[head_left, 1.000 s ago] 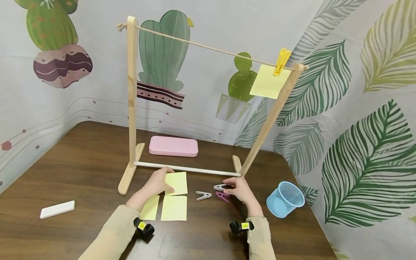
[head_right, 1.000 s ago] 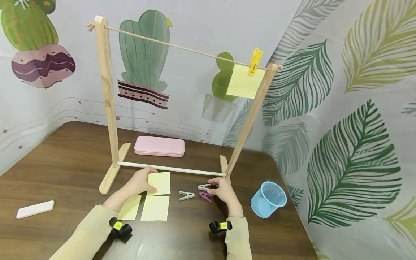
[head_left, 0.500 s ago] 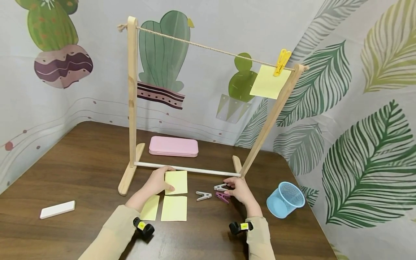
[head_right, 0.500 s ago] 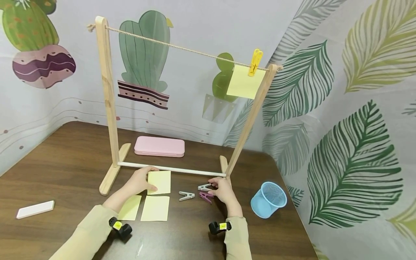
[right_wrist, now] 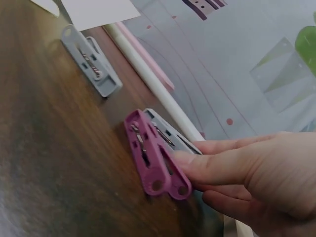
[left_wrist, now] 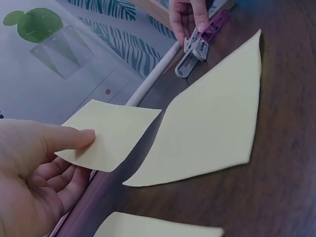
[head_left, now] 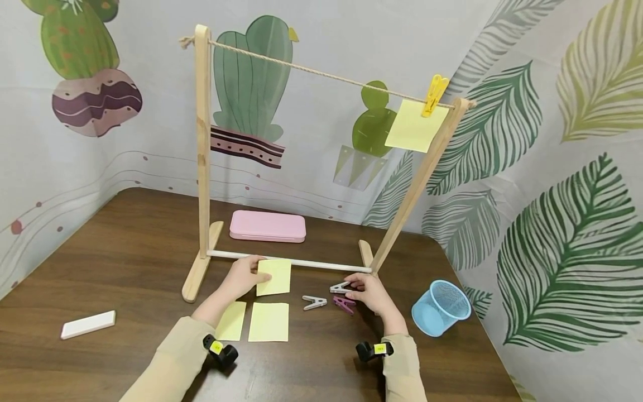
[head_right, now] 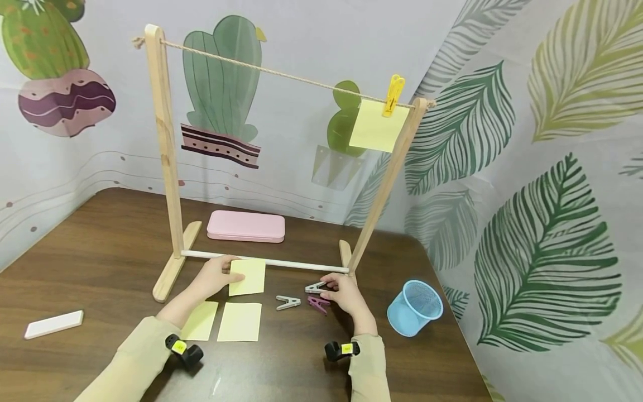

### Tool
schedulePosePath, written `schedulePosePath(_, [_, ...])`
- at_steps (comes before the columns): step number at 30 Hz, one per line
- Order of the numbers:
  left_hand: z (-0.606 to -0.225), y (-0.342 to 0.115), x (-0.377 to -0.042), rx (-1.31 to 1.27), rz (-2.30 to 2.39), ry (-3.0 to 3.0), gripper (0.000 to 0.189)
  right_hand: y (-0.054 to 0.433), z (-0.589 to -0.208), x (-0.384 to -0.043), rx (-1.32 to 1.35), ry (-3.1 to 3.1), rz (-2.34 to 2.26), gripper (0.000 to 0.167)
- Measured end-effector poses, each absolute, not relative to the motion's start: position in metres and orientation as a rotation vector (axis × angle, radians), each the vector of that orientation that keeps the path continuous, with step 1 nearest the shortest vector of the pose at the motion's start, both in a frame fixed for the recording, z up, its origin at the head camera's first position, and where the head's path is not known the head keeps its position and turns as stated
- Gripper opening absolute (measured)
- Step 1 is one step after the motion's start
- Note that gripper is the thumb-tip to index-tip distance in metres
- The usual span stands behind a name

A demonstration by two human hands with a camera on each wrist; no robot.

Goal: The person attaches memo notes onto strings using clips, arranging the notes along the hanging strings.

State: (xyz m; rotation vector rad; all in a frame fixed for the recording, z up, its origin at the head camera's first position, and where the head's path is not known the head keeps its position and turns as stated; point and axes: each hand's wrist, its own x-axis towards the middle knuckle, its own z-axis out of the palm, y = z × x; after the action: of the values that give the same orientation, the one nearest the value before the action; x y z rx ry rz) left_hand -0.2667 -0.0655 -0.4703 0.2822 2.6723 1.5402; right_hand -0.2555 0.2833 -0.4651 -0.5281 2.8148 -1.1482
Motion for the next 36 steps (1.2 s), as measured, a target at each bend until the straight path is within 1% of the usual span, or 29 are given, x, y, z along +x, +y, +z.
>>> schedulePosePath(4, [-0.469,-0.065,-0.265,0.234,1.569,2.637,0.054,0.289,-0.464,-0.255,-0.546,2.759,-1.238,0.030])
schedulePosePath(5, [-0.468,-0.065,-0.265,0.228,1.569,2.635,0.054,0.287,-0.459,-0.252,-0.540,2.741,-1.265,0.031])
schedulePosePath(10, [-0.465,-0.065,-0.263,0.218,1.591,2.626,0.056,0.286,-0.458,-0.252,-0.521,2.717,-1.362,0.034])
schedulePosePath(12, [-0.464,-0.065,-0.262,0.219,1.606,2.622,0.056,0.286,-0.462,-0.254,-0.496,2.734,-1.388,0.034])
schedulePosePath(20, [-0.463,-0.066,-0.263,0.210,1.609,2.619,0.055,0.277,-0.458,-0.254,-0.369,2.818,-1.480,0.030])
schedulePosePath(24, [-0.462,-0.066,-0.264,0.202,1.610,2.617,0.056,0.269,-0.445,-0.247,-0.309,2.835,-1.569,0.029])
schedulePosePath(28, [-0.461,-0.065,-0.264,0.204,1.611,2.611,0.057,0.264,-0.429,-0.236,-0.260,2.816,-1.634,0.031])
schedulePosePath(36, [-0.460,-0.064,-0.263,0.210,1.606,2.618,0.056,0.263,-0.423,-0.233,-0.243,2.797,-1.702,0.036])
